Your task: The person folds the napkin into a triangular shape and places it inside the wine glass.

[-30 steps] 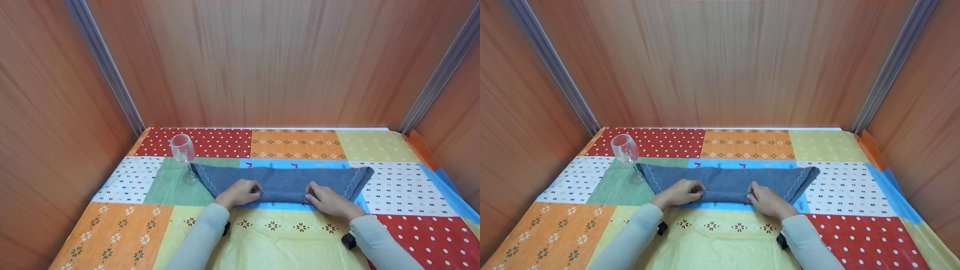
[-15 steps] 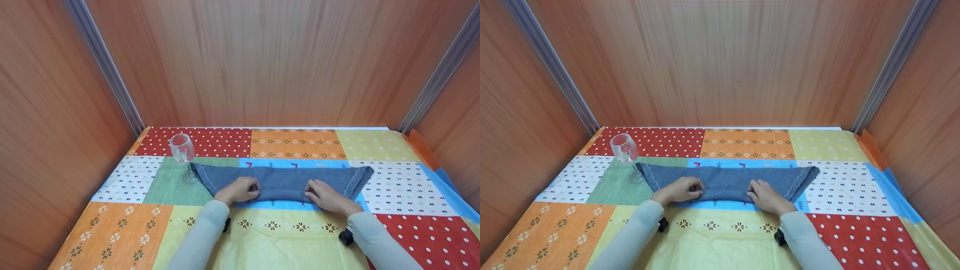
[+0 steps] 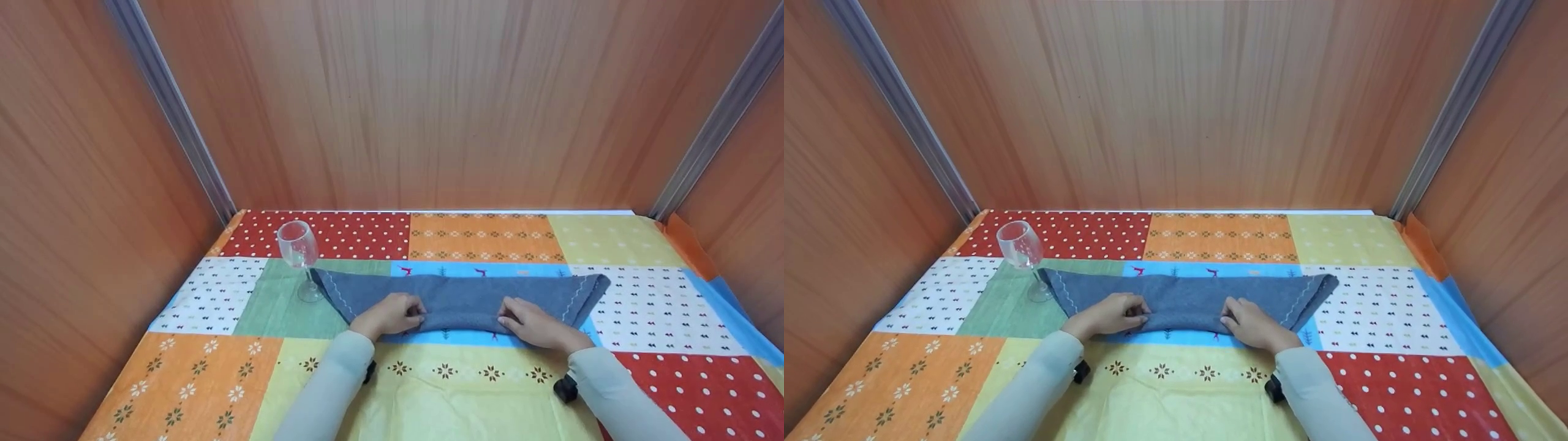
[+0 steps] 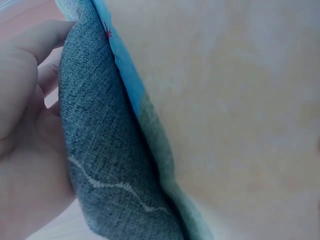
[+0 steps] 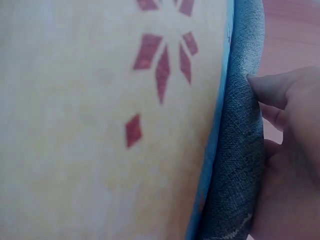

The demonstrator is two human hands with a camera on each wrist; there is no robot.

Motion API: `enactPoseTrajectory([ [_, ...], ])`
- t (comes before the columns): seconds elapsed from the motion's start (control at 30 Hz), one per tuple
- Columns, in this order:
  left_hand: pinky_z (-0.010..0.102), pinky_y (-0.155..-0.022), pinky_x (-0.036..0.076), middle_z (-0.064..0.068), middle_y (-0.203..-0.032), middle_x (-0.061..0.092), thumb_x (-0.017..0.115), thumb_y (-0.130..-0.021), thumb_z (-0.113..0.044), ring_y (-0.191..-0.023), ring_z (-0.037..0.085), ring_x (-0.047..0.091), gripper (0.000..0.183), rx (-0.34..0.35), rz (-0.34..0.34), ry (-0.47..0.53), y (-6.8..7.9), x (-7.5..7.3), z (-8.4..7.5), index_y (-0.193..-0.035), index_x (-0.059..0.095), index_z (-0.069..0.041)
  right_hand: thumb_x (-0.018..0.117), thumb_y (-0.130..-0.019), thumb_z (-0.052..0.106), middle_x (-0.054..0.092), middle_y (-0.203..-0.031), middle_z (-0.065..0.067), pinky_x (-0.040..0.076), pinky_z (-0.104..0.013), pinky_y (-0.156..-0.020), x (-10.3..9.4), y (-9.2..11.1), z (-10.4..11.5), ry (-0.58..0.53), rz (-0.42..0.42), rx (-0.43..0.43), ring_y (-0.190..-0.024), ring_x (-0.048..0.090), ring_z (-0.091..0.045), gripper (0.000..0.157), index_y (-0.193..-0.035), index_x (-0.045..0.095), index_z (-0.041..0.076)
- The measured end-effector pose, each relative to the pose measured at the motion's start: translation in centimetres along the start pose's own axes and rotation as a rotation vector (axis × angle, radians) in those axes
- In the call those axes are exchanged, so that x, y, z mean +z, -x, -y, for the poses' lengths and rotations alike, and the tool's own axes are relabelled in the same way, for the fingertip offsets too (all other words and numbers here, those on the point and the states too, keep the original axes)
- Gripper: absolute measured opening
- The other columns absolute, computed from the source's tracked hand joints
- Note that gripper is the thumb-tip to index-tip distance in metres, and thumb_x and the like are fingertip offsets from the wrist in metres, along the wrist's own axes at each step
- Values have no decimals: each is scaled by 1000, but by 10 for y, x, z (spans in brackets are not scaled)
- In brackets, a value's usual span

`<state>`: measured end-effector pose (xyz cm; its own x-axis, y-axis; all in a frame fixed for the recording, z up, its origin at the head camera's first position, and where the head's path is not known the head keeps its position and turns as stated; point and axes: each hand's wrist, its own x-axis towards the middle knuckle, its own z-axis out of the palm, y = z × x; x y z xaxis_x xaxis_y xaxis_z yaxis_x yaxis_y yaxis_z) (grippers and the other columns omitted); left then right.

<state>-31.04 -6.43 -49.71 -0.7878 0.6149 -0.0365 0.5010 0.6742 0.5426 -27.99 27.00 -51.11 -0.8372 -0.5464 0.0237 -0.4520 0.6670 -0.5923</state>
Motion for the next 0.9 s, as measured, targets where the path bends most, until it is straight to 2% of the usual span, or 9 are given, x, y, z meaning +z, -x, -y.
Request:
enactPoseTrajectory([
  [0.2,27,-75,51,-2,-94,66,63,-100,-16,-81,9,56,12,29,8,-39,5,1,-5,-108,71,-11,50,-107,20,51,-93,1,41,-34,-69,1,3,0,-14,4,4,-81,47,-17,9,-102,53,13],
  [0.37,28,-75,49,-4,-95,63,63,-100,-18,-82,10,54,11,14,30,-69,10,1,-8,-107,69,-12,48,-107,22,51,-93,1,41,-33,-69,2,7,3,-27,38,19,-80,47,-16,9,-103,53,15],
  [0.63,25,-74,47,-10,-87,58,64,-100,-20,-79,9,52,6,-2,71,-95,18,3,-12,-102,68,-16,48,-108,23,50,-91,2,39,-32,-67,0,13,9,-17,81,-6,-79,46,-14,12,-102,53,14],
  [0.8,26,-72,46,-7,-85,58,64,-100,-18,-76,9,50,6,47,80,-125,24,4,-16,-102,67,-13,48,-108,22,49,-89,1,37,-32,-67,-2,15,13,-41,110,-7,-75,44,-13,12,-101,53,13],
  [0.9,26,-72,47,-3,-87,60,66,-98,-17,-76,9,50,7,86,40,-175,26,6,-18,-101,67,-12,48,-107,21,49,-87,0,37,-32,-66,-2,16,14,-45,113,-8,-73,43,-13,12,-100,52,12],
])
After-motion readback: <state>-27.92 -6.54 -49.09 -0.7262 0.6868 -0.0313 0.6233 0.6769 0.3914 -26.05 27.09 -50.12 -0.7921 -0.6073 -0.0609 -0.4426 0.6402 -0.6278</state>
